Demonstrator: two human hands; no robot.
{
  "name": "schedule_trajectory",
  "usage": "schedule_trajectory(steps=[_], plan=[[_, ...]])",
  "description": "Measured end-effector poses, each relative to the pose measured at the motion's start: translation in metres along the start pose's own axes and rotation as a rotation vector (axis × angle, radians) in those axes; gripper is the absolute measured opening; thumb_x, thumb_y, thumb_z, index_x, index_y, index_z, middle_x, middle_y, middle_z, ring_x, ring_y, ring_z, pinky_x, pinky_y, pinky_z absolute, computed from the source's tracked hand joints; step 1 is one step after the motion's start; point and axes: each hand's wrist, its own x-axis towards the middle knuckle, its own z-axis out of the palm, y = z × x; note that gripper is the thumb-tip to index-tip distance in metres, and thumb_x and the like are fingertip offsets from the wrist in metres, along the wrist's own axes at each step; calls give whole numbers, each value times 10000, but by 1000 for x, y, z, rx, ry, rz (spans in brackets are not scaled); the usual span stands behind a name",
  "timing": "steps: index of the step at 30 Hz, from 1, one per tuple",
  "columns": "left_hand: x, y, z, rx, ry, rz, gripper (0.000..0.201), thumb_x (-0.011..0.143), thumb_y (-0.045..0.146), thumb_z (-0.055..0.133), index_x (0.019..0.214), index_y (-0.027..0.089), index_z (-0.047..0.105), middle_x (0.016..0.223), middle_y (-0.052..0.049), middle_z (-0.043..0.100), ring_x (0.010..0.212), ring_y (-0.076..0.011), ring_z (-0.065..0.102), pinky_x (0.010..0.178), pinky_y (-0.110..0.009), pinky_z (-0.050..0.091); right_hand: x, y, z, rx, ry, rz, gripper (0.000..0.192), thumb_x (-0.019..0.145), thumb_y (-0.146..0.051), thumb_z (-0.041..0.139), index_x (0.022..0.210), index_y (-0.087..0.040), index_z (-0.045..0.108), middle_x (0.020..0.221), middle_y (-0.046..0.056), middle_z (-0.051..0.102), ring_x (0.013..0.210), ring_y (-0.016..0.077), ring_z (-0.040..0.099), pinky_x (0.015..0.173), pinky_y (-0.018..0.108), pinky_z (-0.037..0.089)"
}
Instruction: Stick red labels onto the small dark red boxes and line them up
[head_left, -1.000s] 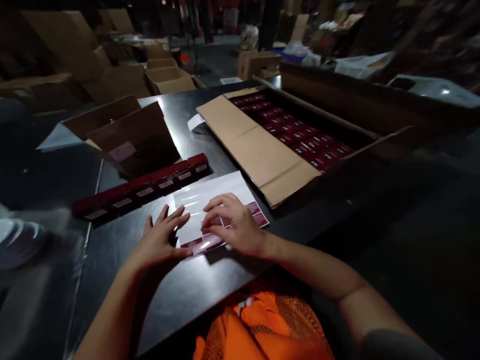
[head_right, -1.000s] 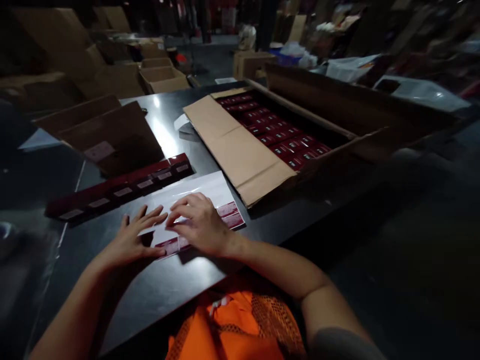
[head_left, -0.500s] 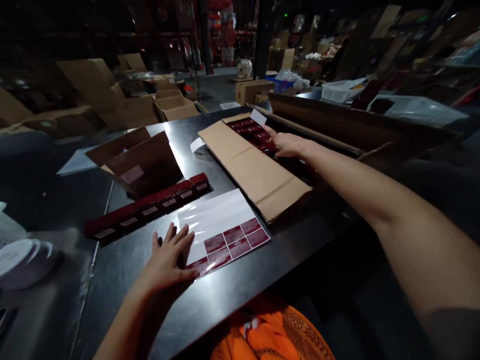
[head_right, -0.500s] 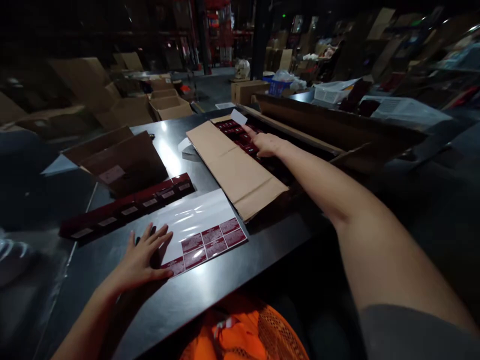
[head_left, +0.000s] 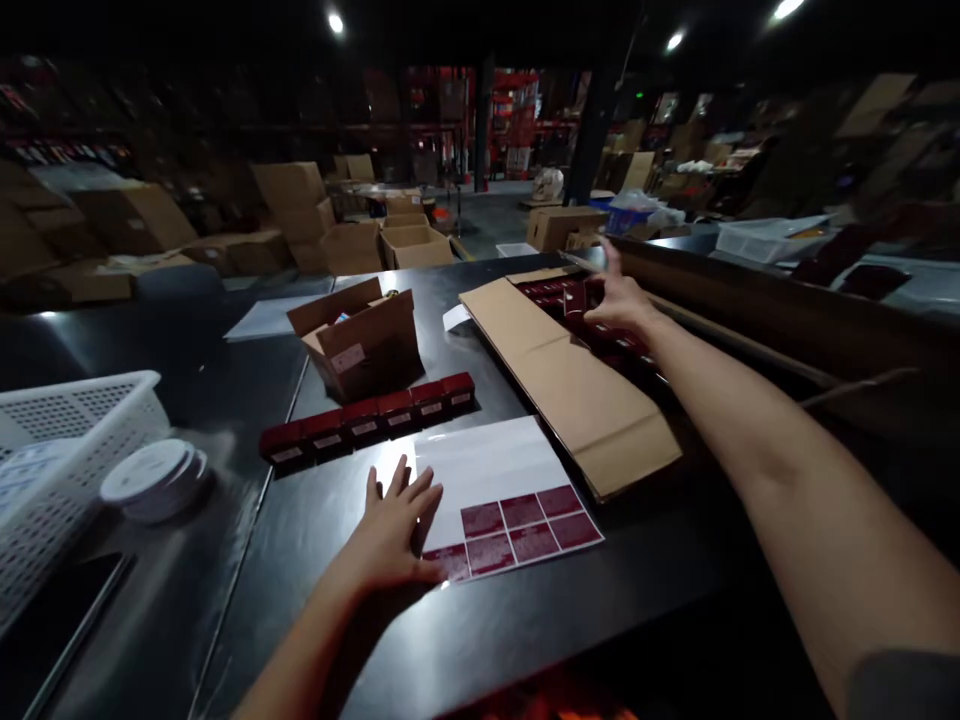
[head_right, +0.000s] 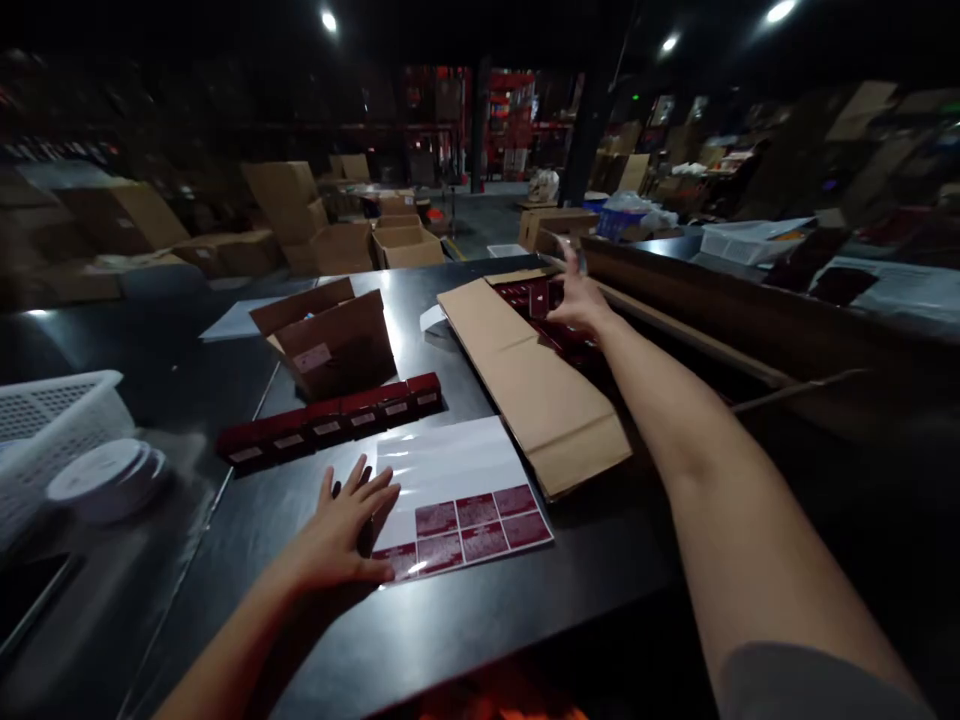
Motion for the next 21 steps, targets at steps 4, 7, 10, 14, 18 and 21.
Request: schedule_trajectory(steps=[4, 7, 10, 14, 18, 21], plan=[[-4, 3, -1, 14, 92, 65, 1083, 578, 568, 839, 1517, 230, 418, 1640, -154, 271, 1539, -451, 15, 1178, -740, -75, -27, -59, 19, 441, -4, -88, 1246, 684, -161, 695, 1540, -223, -208, 1367, 152, 571, 1161, 225, 649, 791, 321, 603], [-4, 4, 1, -58, 177, 80, 1107, 585, 635, 836, 1516, 216, 405, 1635, -183, 279, 1536, -460, 70, 1196, -741, 13, -72, -123, 55, 1020, -124, -129, 1310, 585, -193, 748, 1542, -291, -142, 1279, 97, 578, 1154, 260, 633, 674, 319, 612], [-1, 0, 7, -167, 432, 56, 1084, 629, 595, 848, 1516, 203, 365, 1610, -205, 335, 1526, -425, 202, 1215, -686, 166, -125, -181, 90, 1242, -174, -85, 1283, 546, -172, 799, 1515, -354, -22, 1217, 54, 558, 1155, 251, 602, 726, 339, 617], [1, -6, 12, -287, 804, 143, 1030, 688, 526, 841, 1517, 217, 314, 1528, -199, 448, 1449, -364, 397, 1194, -574, 322, -174, -221, 117, 1301, -78, -1, 1158, 562, -168, 816, 1444, -398, 101, 1198, 32, 529, 1154, 234, 584, 797, 377, 611], [-4, -3, 9, -455, 801, 279, 1073, 654, 540, 863, 1517, 252, 295, 1516, -179, 433, 1410, -354, 434, 1151, -562, 389, -188, -223, 123, 1371, -158, -272, 1109, 583, -47, 721, 1438, -394, 106, 1243, 51, 563, 1216, 236, 582, 909, 421, 576], [-7, 0, 6, -657, 684, 274, 1132, 614, 546, 890, 1529, 289, 276, 1553, -176, 366, 1410, -367, 425, 1110, -557, 437, -192, -215, 119, 1429, -211, -461, 1102, 629, -31, 684, 1461, -410, 70, 1265, 54, 565, 1245, 241, 579, 981, 480, 543]])
